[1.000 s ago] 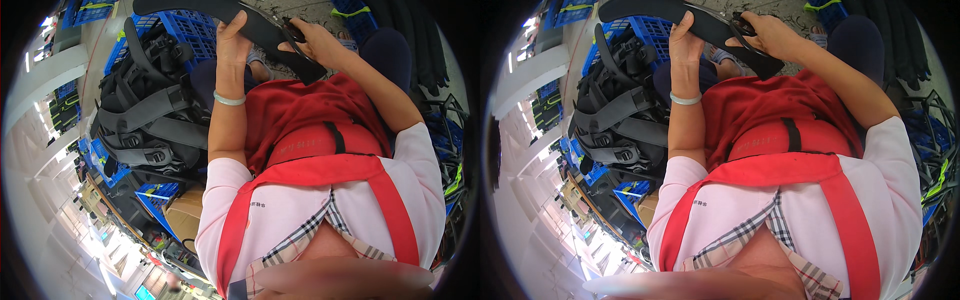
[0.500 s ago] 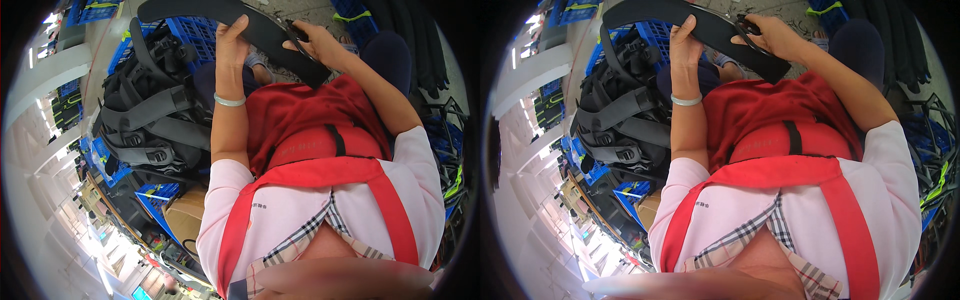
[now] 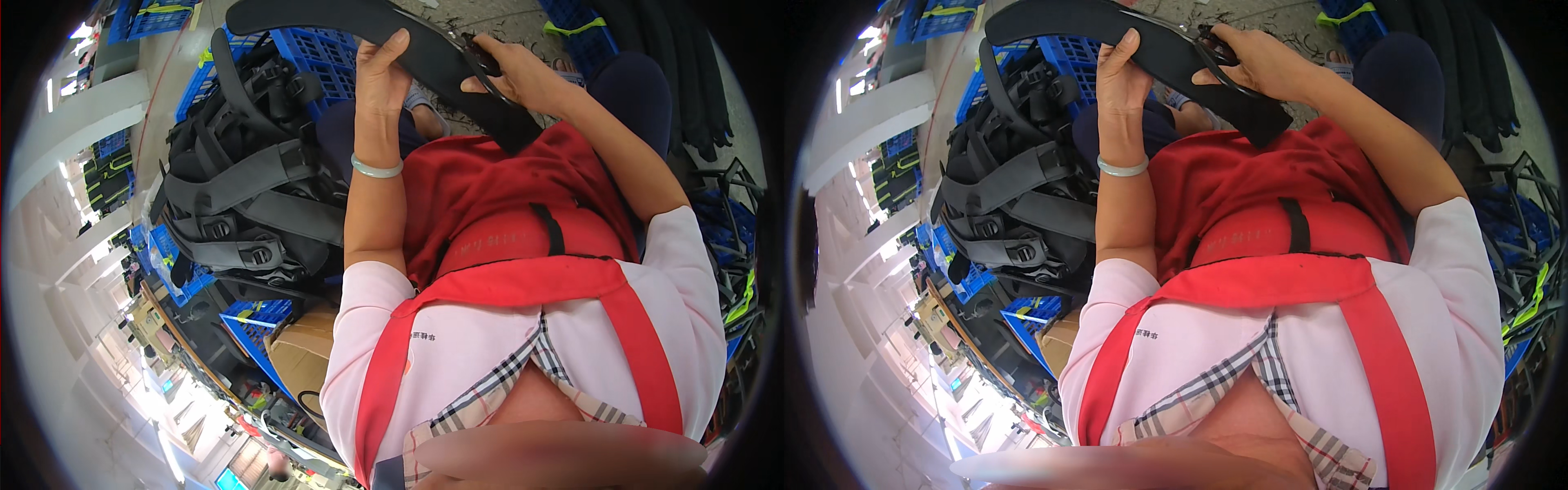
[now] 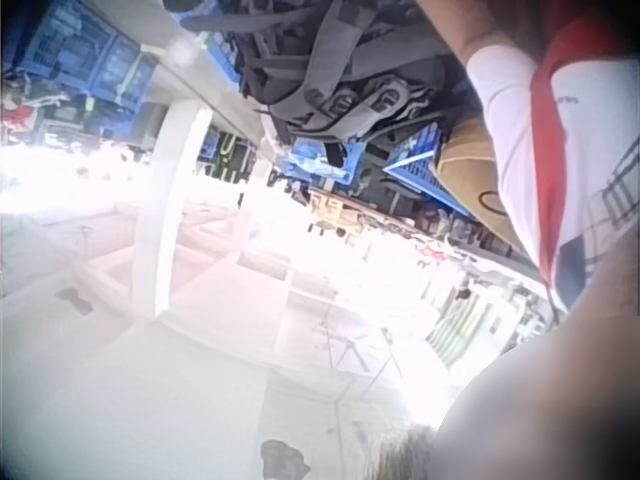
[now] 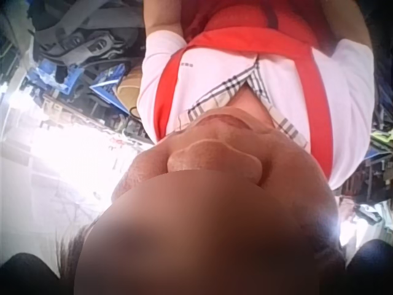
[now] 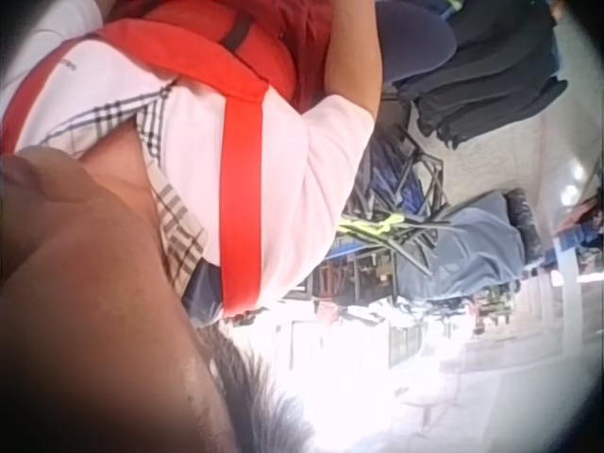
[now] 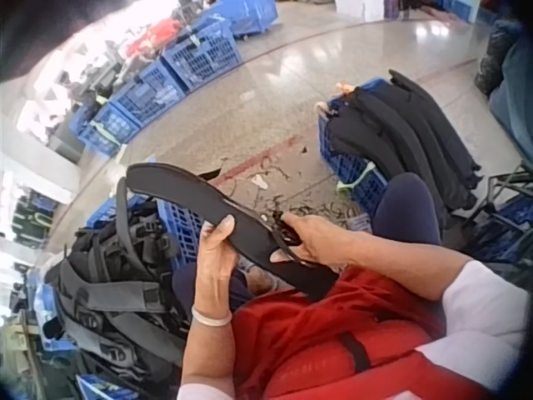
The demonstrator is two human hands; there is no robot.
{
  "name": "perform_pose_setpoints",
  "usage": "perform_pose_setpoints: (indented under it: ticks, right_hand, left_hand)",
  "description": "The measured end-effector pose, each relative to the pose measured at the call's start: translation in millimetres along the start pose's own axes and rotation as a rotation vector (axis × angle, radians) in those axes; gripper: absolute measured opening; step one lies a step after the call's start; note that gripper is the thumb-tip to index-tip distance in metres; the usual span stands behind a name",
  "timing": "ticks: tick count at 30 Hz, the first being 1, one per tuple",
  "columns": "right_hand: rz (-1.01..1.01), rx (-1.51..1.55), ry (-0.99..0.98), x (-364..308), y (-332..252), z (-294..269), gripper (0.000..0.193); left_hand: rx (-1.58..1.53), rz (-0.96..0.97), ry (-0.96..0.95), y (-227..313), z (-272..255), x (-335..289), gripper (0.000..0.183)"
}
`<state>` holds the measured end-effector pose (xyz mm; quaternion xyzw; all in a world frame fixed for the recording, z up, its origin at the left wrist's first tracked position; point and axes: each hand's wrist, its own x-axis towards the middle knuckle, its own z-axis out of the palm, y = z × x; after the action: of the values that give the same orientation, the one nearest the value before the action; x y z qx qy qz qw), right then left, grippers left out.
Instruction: Trim the edges of black foam padding pieces using scissors.
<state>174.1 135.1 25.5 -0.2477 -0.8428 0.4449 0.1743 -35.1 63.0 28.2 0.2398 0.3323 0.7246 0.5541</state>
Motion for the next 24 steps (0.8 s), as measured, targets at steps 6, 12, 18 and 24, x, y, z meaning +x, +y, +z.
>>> perform_pose_setpoints:
  ticks: [6, 12, 18, 24]
  right_hand:
    - [0.091, 0.009, -0.102, 0.2, -0.3, -10.2, 0.060]
    - [-0.008, 0.003, -0.048, -6.6, -1.2, -12.0, 0.056]
    - [0.087, 0.043, -0.107, -0.1, -0.7, -8.9, 0.045]
    - [-0.080, 0.170, 0.109, 1.4, 16.6, 9.7, 0.044]
  left_hand:
    - [-0.027, -0.004, 0.002, -1.8, 2.1, 0.0, 0.020]
    - [-0.029, -0.009, 0.044, -2.7, 3.4, 0.4, 0.022]
    - [-0.038, -0.001, -0.040, -6.6, -12.2, 2.7, 0.027]
    - [0.018, -0.031, -0.080, -10.0, -1.5, -1.2, 0.026]
